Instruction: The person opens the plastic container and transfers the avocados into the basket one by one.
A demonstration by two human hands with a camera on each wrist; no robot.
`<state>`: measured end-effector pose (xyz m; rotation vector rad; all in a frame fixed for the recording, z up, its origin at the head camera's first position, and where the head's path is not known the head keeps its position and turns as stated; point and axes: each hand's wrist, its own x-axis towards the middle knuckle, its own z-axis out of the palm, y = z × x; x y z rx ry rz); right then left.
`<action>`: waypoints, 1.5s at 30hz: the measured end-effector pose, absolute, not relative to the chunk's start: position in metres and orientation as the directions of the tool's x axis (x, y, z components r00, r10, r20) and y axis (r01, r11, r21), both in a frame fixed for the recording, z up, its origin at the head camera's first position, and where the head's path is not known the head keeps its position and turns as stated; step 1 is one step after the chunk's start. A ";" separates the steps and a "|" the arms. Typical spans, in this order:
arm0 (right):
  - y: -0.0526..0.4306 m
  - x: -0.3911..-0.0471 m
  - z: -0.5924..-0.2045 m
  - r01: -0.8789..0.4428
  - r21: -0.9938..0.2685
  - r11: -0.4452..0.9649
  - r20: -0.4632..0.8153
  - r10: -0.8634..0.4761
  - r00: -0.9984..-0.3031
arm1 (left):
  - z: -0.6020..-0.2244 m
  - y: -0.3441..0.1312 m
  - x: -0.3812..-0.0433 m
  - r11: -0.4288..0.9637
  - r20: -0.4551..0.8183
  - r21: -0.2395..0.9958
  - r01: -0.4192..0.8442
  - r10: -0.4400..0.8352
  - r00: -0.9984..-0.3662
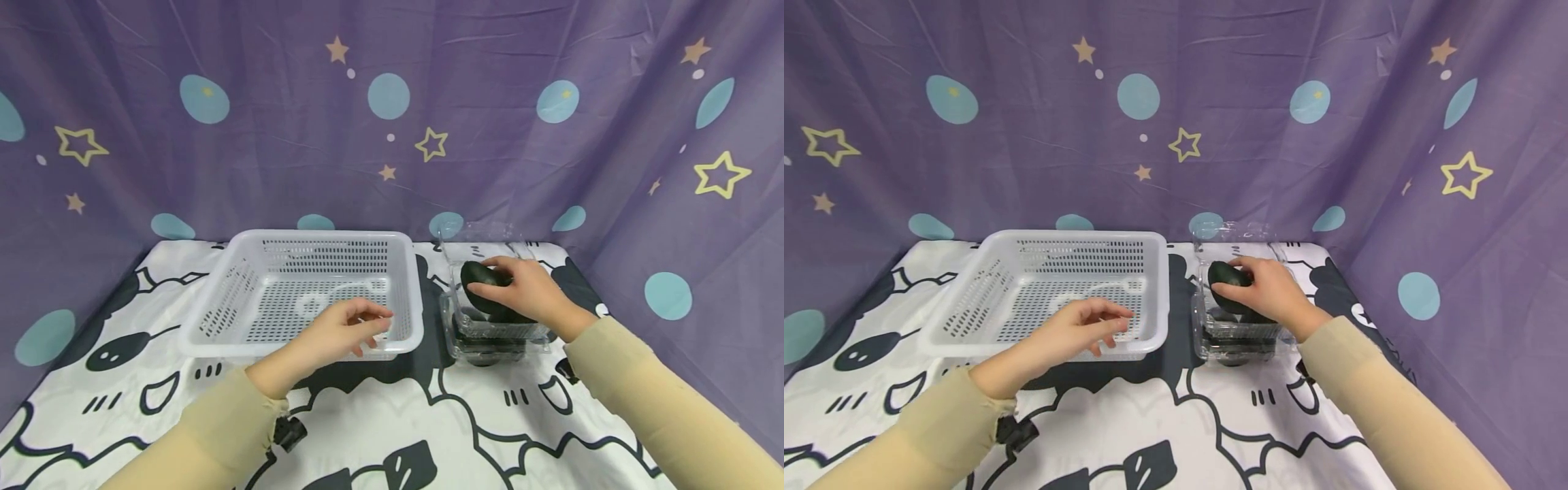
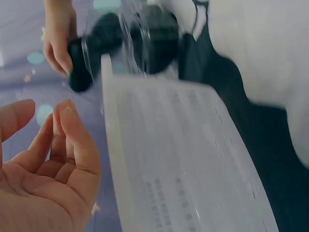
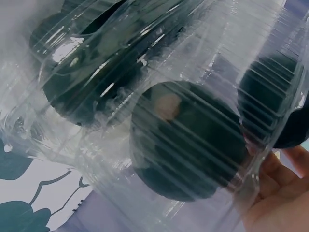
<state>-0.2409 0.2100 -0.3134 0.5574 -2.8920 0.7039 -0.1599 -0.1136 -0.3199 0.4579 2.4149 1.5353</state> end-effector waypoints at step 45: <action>0.158 -0.239 -0.293 -0.363 -0.695 0.621 0.226 -0.292 -0.929 | -0.315 -0.309 -0.207 0.666 -0.009 0.732 -0.142 -0.199 -0.980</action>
